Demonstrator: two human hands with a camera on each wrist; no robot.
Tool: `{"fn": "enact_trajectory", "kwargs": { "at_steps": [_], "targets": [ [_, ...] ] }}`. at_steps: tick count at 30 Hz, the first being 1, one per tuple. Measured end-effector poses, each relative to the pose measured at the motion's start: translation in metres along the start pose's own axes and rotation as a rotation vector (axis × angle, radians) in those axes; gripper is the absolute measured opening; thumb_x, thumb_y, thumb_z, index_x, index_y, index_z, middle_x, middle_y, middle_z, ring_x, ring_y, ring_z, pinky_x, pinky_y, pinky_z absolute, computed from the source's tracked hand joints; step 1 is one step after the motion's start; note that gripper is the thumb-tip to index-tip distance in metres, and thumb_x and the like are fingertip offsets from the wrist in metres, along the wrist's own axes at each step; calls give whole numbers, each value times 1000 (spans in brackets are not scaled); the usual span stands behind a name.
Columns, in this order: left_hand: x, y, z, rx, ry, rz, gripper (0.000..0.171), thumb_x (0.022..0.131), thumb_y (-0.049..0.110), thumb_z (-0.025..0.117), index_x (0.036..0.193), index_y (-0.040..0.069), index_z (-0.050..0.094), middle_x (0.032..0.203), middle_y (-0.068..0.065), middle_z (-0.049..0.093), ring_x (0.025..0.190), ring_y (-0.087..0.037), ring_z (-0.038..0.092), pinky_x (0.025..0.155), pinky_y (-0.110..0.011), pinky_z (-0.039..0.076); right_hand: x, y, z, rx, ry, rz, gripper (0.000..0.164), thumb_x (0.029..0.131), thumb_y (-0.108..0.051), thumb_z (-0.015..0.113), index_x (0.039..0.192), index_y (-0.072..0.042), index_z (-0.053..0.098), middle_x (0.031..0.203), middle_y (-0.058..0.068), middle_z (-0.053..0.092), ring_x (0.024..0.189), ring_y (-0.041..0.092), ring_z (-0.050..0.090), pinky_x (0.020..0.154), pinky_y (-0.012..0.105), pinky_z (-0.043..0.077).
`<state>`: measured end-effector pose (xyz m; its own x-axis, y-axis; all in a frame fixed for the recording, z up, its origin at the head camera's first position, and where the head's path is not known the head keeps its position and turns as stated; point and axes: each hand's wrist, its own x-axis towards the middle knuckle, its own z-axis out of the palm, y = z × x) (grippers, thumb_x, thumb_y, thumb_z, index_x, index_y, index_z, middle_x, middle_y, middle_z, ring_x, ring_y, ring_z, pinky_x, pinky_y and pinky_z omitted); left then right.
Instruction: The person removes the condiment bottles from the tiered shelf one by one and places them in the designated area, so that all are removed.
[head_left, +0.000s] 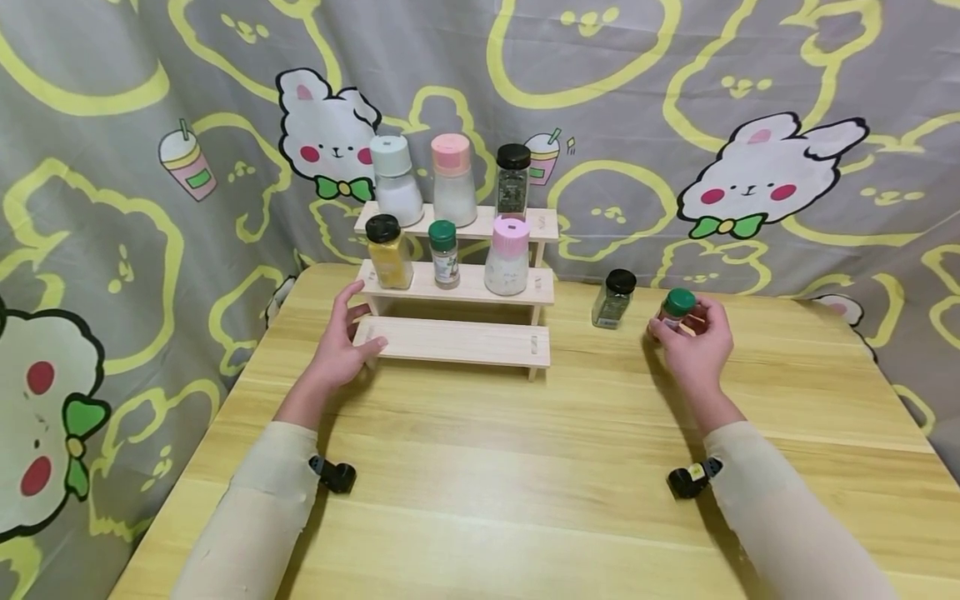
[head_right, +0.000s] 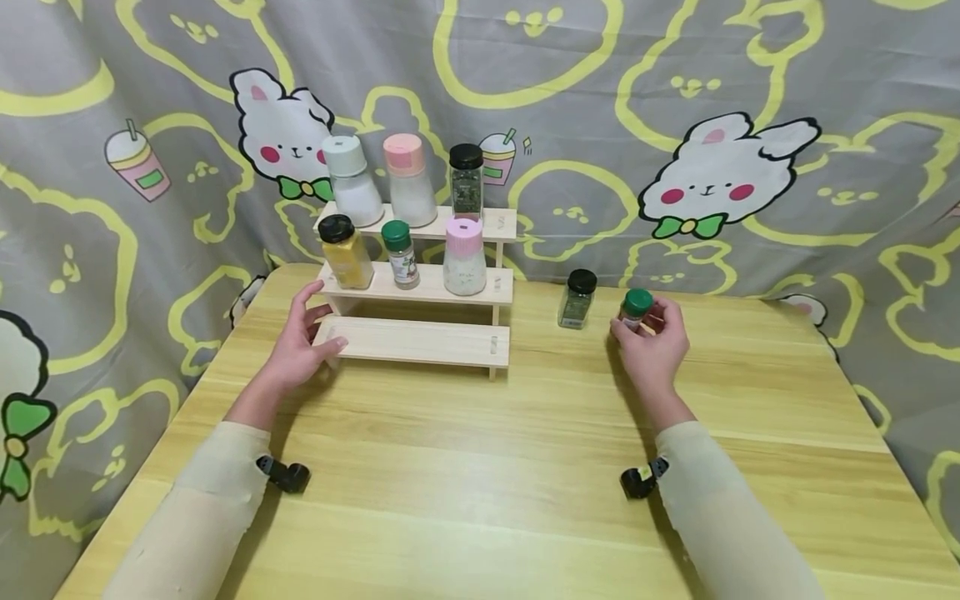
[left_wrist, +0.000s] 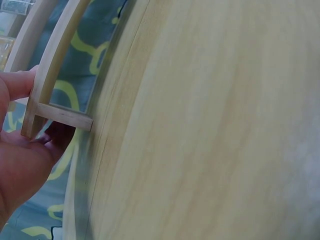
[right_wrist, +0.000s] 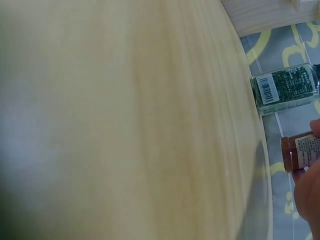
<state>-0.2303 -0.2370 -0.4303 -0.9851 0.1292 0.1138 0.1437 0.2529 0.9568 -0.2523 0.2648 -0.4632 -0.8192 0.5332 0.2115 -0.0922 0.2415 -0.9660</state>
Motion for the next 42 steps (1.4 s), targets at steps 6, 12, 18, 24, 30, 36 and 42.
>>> {"fn": "enact_trajectory", "kwargs": {
  "at_steps": [6, 12, 18, 24, 30, 36, 42],
  "targets": [
    [0, 2, 0, 3, 0, 3, 88, 90, -14, 62, 157, 14, 14, 149, -34, 32, 132, -49, 38, 104, -59, 35, 8, 3, 3, -8, 7, 18, 54, 73, 1, 87, 118, -14, 61, 108, 0, 59, 99, 17, 61, 80, 21, 53],
    [2, -2, -1, 1, 7, 8, 89, 89, -15, 63, 157, 14, 13, 148, -36, 32, 131, -51, 38, 104, -59, 34, 13, 9, 4, -48, -7, 25, 55, 76, -3, 86, 121, -15, 59, 111, 0, 58, 102, 18, 60, 84, 23, 53],
    [8, -23, -2, 1, 25, 9, 93, 89, -15, 63, 158, 24, 14, 148, -32, 34, 129, -47, 42, 101, -56, 38, 18, 17, 4, -69, -7, 35, 55, 78, -7, 86, 125, -16, 58, 115, 1, 57, 104, 16, 58, 87, 25, 52],
    [8, -28, -2, 9, 27, 21, 94, 89, -12, 65, 158, 30, 15, 148, -29, 36, 128, -45, 43, 101, -56, 38, 22, 20, 4, -85, -1, 46, 56, 78, -11, 86, 126, -17, 57, 117, 1, 57, 106, 16, 58, 88, 26, 52],
    [7, -26, -2, 6, 26, 20, 94, 89, -12, 65, 158, 29, 14, 148, -29, 35, 128, -46, 42, 102, -57, 37, 22, 19, 5, -95, -13, 47, 56, 78, -12, 86, 126, -17, 57, 116, 1, 57, 105, 16, 58, 88, 26, 52],
    [9, -28, -3, -3, 25, 20, 94, 90, -13, 63, 158, 27, 13, 149, -31, 33, 130, -47, 41, 102, -58, 36, 24, 22, 5, -112, -16, 46, 56, 79, -12, 86, 126, -17, 56, 116, 1, 56, 104, 16, 57, 89, 27, 51],
    [9, -28, -3, -1, 32, 16, 94, 89, -13, 64, 158, 29, 15, 148, -30, 35, 129, -46, 42, 102, -58, 37, 25, 24, 6, -110, -29, 58, 60, 78, -11, 86, 129, -17, 55, 118, 1, 56, 104, 15, 57, 90, 27, 51]
  ]
}}
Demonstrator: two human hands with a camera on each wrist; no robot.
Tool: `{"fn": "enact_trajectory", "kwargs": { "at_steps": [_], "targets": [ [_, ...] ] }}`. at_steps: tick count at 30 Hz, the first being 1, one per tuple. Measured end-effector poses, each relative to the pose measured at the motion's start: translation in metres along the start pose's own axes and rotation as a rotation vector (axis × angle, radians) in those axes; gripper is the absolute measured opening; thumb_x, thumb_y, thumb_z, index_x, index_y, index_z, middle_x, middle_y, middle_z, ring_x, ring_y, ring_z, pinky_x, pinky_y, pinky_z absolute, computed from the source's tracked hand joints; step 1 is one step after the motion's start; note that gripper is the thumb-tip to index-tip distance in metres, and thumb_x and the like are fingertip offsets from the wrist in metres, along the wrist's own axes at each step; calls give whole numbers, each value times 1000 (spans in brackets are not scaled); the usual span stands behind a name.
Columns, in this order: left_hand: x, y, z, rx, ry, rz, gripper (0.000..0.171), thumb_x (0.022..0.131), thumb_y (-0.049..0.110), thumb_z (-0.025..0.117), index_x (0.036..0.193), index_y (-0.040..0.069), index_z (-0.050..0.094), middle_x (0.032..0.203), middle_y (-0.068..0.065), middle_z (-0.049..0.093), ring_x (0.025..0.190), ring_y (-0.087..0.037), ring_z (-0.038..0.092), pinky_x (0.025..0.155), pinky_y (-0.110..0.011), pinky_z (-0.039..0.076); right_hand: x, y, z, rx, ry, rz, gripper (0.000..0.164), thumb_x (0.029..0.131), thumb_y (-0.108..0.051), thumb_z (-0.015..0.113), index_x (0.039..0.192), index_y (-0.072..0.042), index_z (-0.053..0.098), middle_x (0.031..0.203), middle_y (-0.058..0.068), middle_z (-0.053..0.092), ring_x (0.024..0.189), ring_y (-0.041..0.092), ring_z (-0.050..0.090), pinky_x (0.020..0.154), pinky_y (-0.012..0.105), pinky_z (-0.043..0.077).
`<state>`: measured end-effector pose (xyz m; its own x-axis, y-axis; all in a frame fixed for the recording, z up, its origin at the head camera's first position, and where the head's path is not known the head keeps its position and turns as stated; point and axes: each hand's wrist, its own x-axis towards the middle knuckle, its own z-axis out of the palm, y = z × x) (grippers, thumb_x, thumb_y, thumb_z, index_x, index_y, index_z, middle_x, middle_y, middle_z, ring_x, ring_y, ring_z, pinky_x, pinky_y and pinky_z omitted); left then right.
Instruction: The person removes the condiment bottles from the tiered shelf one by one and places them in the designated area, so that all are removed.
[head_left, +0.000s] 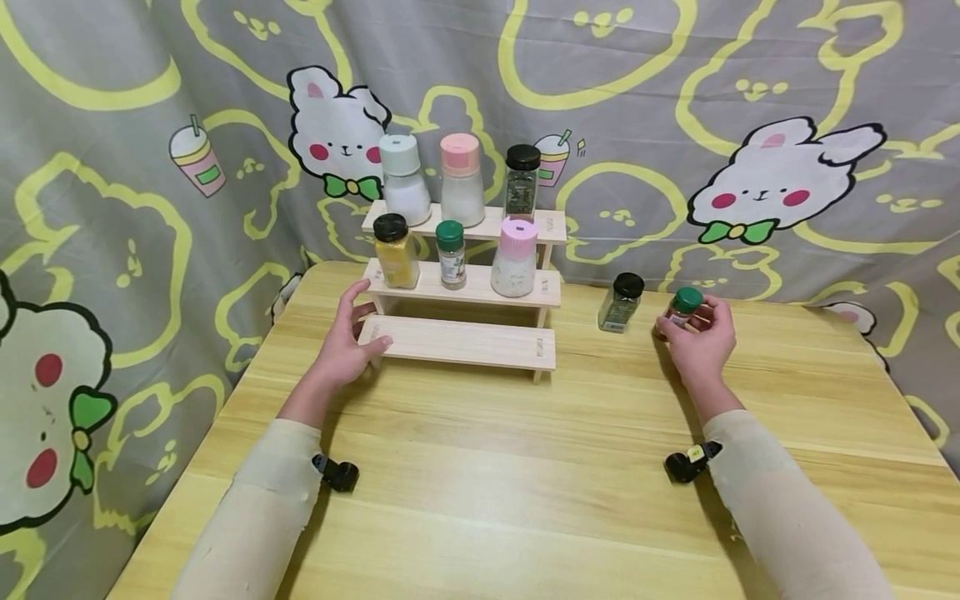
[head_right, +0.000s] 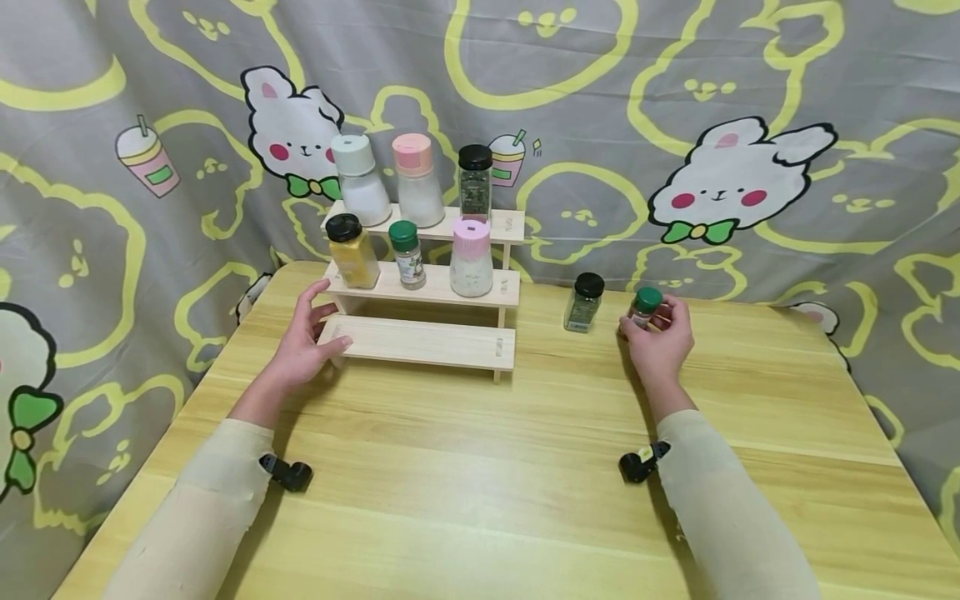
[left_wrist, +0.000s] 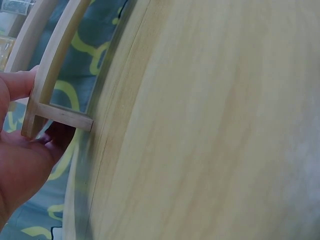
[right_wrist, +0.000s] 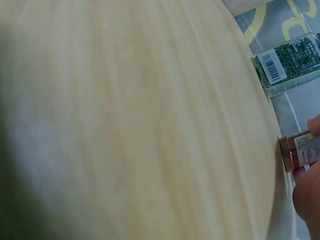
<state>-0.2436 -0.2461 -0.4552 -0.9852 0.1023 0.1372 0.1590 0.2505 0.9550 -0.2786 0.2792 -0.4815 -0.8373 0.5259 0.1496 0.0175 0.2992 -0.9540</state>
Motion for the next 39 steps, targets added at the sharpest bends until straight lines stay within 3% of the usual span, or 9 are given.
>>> {"fn": "enact_trajectory", "kwargs": {
  "at_steps": [7, 15, 22, 26, 33, 39],
  "targets": [
    [0, 3, 2, -4, -8, -7, 93, 90, -13, 64, 158, 27, 15, 148, -31, 34, 129, -46, 42, 102, -57, 37, -1, 0, -2, -5, 7, 0, 60, 78, -11, 86, 129, -18, 55, 117, 0, 55, 105, 16, 56, 90, 27, 51],
    [-7, 24, 4, -20, -27, -9, 89, 89, -16, 61, 157, 15, 13, 147, -37, 31, 129, -50, 40, 102, -58, 37, -3, -2, -5, -17, 8, 13, 60, 77, -13, 87, 128, -19, 55, 116, -1, 54, 108, 17, 55, 91, 28, 50],
    [0, 3, 3, -15, -6, -11, 94, 89, -14, 63, 158, 27, 14, 149, -32, 33, 130, -46, 41, 103, -57, 36, -5, -5, -10, 18, -13, 30, 66, 74, -9, 89, 129, -19, 54, 117, -2, 53, 108, 14, 55, 88, 27, 52],
    [1, 0, 1, -15, -4, -10, 94, 90, -14, 63, 158, 29, 14, 149, -31, 33, 130, -45, 41, 103, -57, 36, -8, -6, -12, 53, -18, 39, 69, 73, -6, 90, 130, -20, 54, 116, -2, 53, 108, 16, 56, 87, 25, 52],
    [-6, 22, 3, -22, -20, -23, 89, 89, -16, 61, 157, 17, 14, 148, -36, 31, 131, -50, 38, 104, -59, 35, -13, -8, -14, 87, -5, 64, 70, 72, -7, 91, 131, -19, 54, 116, 0, 54, 110, 18, 58, 87, 24, 51],
    [-10, 33, 4, -18, -22, -37, 88, 89, -16, 61, 157, 15, 14, 148, -36, 30, 131, -49, 39, 103, -58, 36, -19, -8, -15, 118, 6, 65, 70, 70, -4, 91, 129, -15, 55, 114, 2, 56, 110, 21, 59, 87, 24, 51]
  ]
}}
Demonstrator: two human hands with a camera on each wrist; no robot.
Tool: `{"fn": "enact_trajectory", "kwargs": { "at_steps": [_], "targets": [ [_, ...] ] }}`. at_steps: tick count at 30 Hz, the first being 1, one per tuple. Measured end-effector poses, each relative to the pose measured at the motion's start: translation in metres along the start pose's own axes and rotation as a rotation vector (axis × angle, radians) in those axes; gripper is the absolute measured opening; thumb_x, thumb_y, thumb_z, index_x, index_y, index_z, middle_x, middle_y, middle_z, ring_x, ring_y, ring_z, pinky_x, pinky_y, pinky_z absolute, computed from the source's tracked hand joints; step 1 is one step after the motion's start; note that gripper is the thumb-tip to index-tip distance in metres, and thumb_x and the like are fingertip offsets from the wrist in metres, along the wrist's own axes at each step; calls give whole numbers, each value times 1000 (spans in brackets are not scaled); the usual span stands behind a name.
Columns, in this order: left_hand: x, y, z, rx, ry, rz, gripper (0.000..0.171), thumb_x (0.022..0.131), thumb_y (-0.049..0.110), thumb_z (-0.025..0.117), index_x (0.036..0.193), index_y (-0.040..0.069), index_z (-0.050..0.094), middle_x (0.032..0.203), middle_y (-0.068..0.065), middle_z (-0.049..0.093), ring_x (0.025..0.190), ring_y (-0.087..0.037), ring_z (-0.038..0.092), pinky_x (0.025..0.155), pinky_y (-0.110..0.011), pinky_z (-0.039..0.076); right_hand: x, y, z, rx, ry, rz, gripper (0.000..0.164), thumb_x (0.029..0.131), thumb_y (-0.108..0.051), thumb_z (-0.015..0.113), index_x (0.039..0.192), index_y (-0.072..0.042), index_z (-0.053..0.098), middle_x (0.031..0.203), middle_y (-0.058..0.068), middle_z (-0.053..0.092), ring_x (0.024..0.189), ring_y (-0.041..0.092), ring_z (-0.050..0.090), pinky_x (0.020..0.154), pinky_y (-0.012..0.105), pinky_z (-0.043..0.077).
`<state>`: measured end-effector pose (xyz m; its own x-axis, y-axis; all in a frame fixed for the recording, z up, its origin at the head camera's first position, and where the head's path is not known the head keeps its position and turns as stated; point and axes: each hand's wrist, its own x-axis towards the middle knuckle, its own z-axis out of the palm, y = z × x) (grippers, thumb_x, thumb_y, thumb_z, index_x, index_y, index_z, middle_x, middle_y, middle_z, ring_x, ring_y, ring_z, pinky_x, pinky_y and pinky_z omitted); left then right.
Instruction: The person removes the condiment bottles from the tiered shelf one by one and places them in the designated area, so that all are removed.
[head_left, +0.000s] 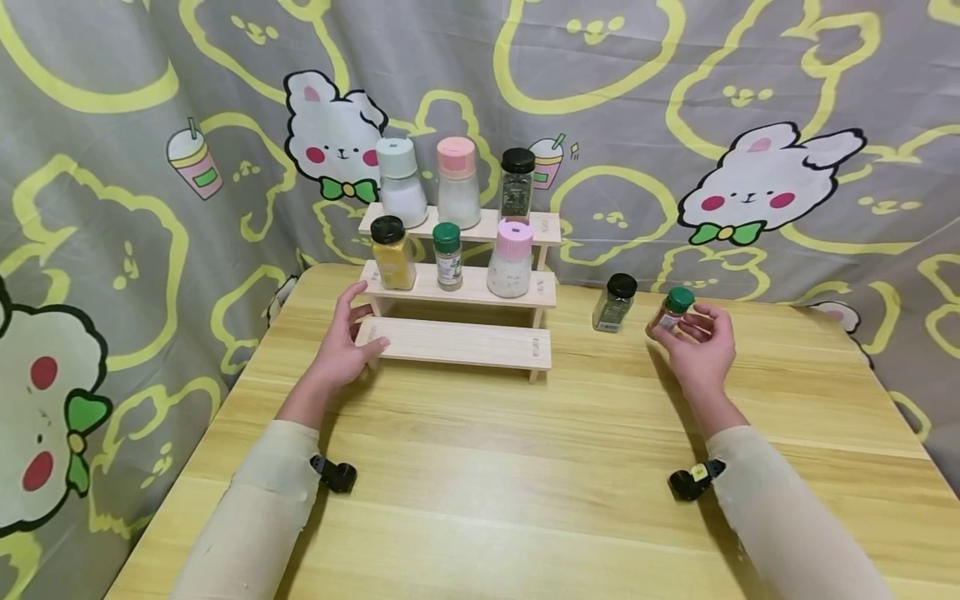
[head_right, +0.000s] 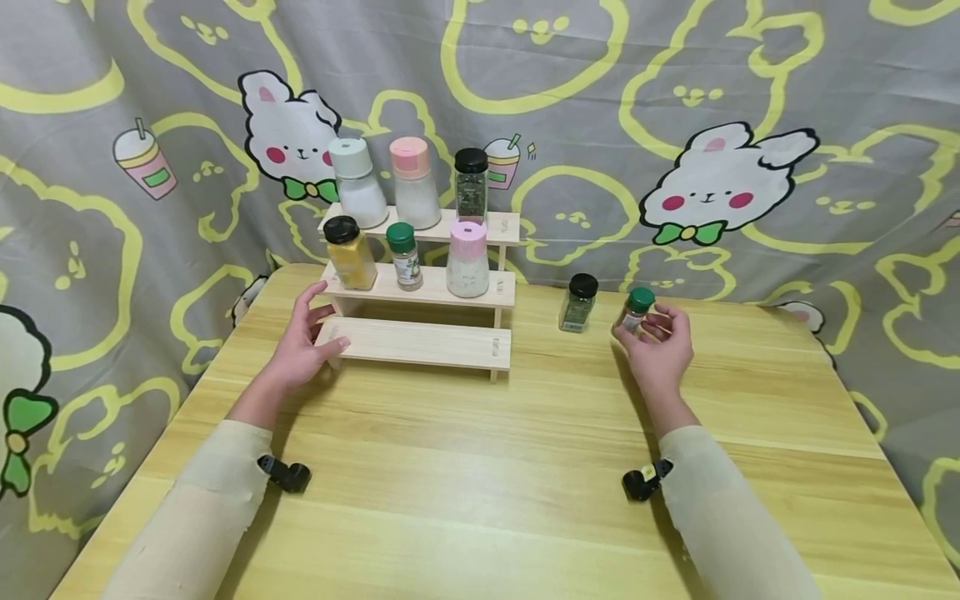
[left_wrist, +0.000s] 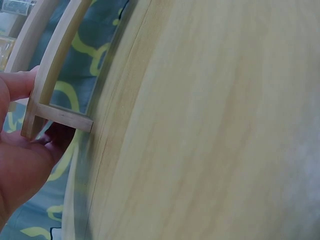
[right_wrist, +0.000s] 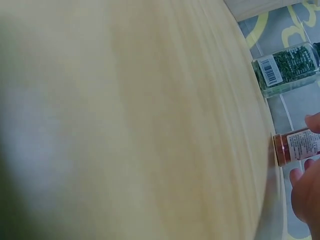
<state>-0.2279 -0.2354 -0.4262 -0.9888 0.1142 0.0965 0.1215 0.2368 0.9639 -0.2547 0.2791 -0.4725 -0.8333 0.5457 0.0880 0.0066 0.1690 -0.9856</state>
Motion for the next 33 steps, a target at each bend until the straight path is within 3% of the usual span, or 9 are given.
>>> {"fn": "enact_trajectory", "kwargs": {
  "at_steps": [11, 24, 33],
  "targets": [
    [0, 0, -1, 10, -3, 7, 88, 90, -15, 61, 158, 15, 14, 149, -36, 30, 132, -51, 37, 105, -59, 33, -10, -2, -5, 27, -5, -10, 68, 70, -2, 90, 128, -14, 56, 115, 3, 57, 110, 22, 58, 93, 32, 50],
    [-1, 0, 0, 7, -3, -7, 88, 90, -14, 61, 157, 16, 13, 149, -35, 30, 132, -50, 37, 105, -59, 34, -26, -13, -4, 88, -16, -31, 67, 69, 4, 89, 125, -13, 57, 115, 7, 57, 108, 26, 59, 89, 28, 52],
    [-1, 1, 0, 4, -5, -11, 88, 91, -14, 61, 158, 16, 13, 149, -34, 30, 133, -50, 37, 105, -58, 34, -34, -19, 0, 153, -41, -74, 69, 67, 10, 87, 126, -6, 57, 116, 11, 58, 107, 28, 61, 79, 21, 53]
  ]
}}
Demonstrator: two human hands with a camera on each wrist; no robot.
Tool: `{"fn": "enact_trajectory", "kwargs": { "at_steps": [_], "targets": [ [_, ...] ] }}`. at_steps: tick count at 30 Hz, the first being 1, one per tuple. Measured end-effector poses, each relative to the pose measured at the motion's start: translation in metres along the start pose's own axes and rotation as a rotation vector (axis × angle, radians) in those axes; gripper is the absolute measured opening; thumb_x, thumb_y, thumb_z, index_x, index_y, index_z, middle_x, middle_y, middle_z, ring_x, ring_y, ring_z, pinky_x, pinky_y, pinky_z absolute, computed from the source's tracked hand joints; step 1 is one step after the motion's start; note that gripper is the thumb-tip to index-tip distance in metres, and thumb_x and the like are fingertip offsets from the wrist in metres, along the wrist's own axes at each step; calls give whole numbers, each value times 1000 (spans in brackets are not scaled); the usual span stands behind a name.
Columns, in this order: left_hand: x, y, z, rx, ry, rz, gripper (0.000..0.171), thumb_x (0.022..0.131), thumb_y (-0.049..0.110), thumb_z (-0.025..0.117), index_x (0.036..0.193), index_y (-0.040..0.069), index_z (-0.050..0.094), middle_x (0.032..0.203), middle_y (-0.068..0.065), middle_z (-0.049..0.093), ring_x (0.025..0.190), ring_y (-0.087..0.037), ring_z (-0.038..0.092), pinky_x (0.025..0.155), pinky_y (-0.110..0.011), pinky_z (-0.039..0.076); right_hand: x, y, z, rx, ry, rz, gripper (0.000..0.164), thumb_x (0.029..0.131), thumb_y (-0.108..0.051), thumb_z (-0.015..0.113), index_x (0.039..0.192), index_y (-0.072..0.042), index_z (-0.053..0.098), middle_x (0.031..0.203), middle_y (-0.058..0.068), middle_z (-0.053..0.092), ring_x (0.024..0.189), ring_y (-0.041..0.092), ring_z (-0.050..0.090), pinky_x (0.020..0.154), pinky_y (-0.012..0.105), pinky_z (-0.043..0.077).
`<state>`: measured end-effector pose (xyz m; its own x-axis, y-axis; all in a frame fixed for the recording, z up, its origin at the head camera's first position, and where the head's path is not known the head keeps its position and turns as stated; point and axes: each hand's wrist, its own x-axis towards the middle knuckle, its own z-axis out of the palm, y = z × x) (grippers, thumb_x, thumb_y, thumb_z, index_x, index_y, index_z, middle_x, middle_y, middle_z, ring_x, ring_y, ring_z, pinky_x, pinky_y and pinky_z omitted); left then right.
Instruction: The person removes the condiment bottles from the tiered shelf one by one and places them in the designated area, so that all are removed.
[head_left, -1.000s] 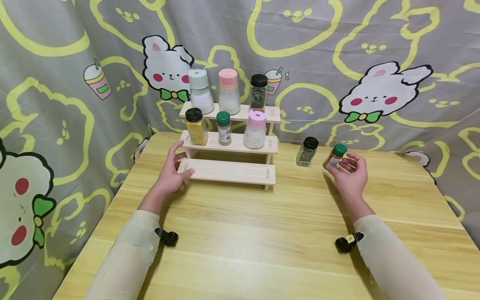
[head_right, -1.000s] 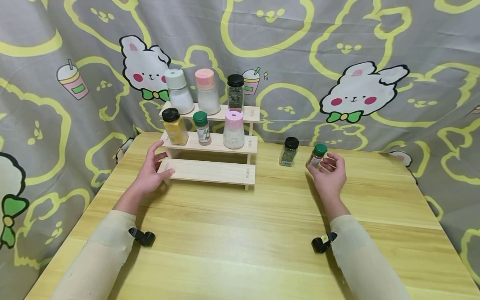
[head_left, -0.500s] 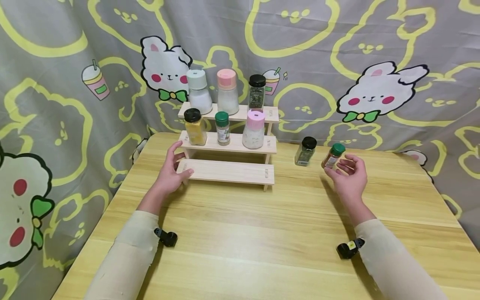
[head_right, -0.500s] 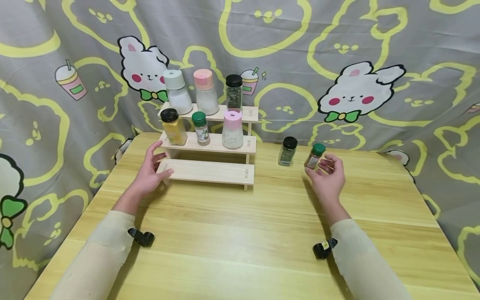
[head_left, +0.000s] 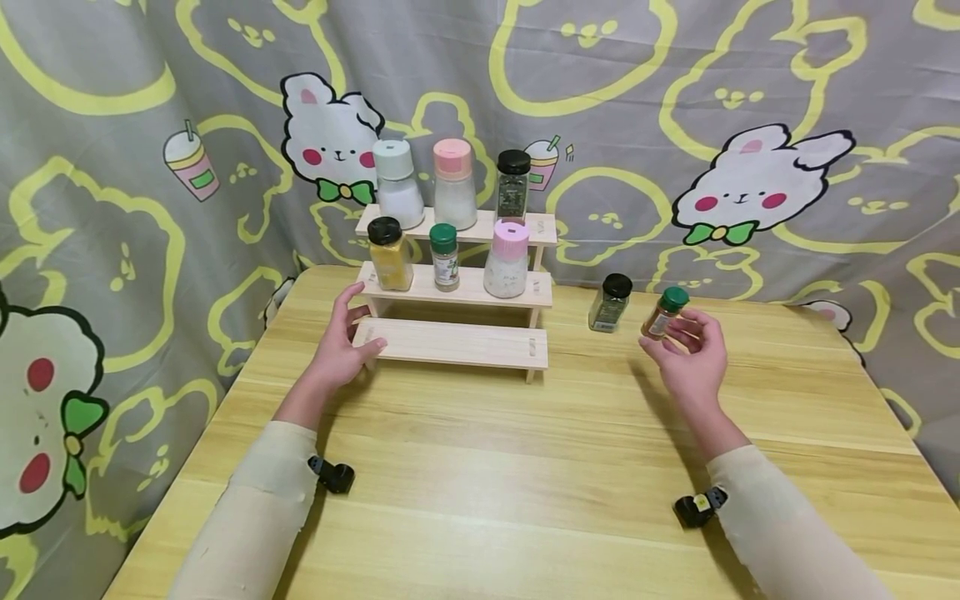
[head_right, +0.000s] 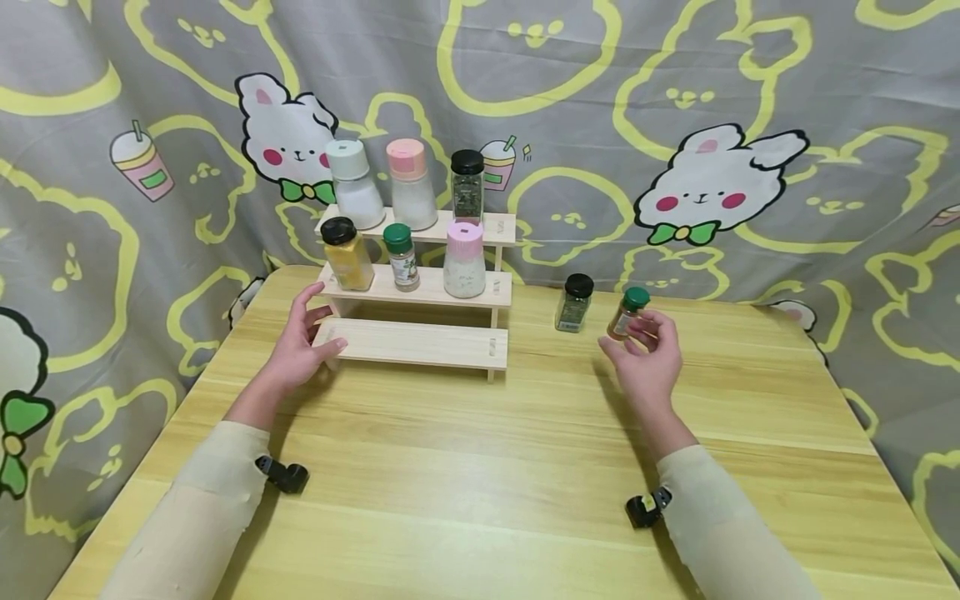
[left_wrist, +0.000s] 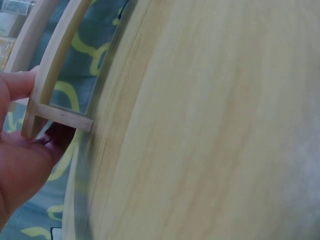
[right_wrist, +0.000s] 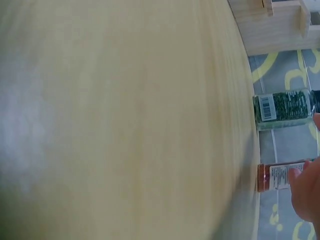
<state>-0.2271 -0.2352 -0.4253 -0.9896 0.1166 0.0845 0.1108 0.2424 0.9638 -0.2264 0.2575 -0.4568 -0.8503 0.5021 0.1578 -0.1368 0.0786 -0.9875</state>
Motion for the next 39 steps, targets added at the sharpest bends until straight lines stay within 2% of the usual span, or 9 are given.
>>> {"fn": "enact_trajectory", "kwargs": {
  "at_steps": [8, 18, 25, 32, 39],
  "targets": [
    [1, -3, -1, -5, 1, -3, 88, 90, -14, 61, 158, 17, 13, 150, -34, 29, 133, -49, 36, 105, -58, 34, -5, -4, 7, 16, -47, -29, 69, 67, 10, 88, 127, -4, 57, 119, 16, 59, 109, 29, 60, 82, 24, 54],
    [1, -1, -1, 3, -1, 9, 89, 90, -15, 61, 158, 16, 13, 150, -35, 29, 133, -50, 36, 105, -59, 34, -10, -11, 17, 29, -97, -108, 69, 66, 13, 87, 127, 0, 57, 116, 19, 60, 101, 24, 63, 84, 27, 54],
    [1, -1, -1, 11, -2, 12, 89, 90, -15, 61, 157, 16, 13, 149, -35, 30, 132, -51, 37, 105, -58, 34, -13, -14, 25, 14, -131, -116, 64, 68, 11, 86, 123, -10, 60, 117, 20, 58, 101, 21, 63, 87, 30, 53],
    [1, -1, -1, 1, -2, 18, 89, 89, -16, 61, 157, 15, 14, 149, -35, 30, 132, -50, 37, 104, -58, 34, -15, -19, 33, 42, -154, -132, 66, 68, 12, 86, 125, -7, 59, 116, 17, 58, 105, 26, 62, 88, 31, 53],
    [1, -1, -1, -2, -1, 18, 88, 89, -16, 61, 157, 15, 14, 148, -36, 30, 131, -50, 38, 104, -59, 35, -22, -29, 41, 16, -185, -156, 66, 70, 8, 87, 127, -4, 56, 119, 22, 58, 109, 31, 61, 90, 33, 52]
  ]
}}
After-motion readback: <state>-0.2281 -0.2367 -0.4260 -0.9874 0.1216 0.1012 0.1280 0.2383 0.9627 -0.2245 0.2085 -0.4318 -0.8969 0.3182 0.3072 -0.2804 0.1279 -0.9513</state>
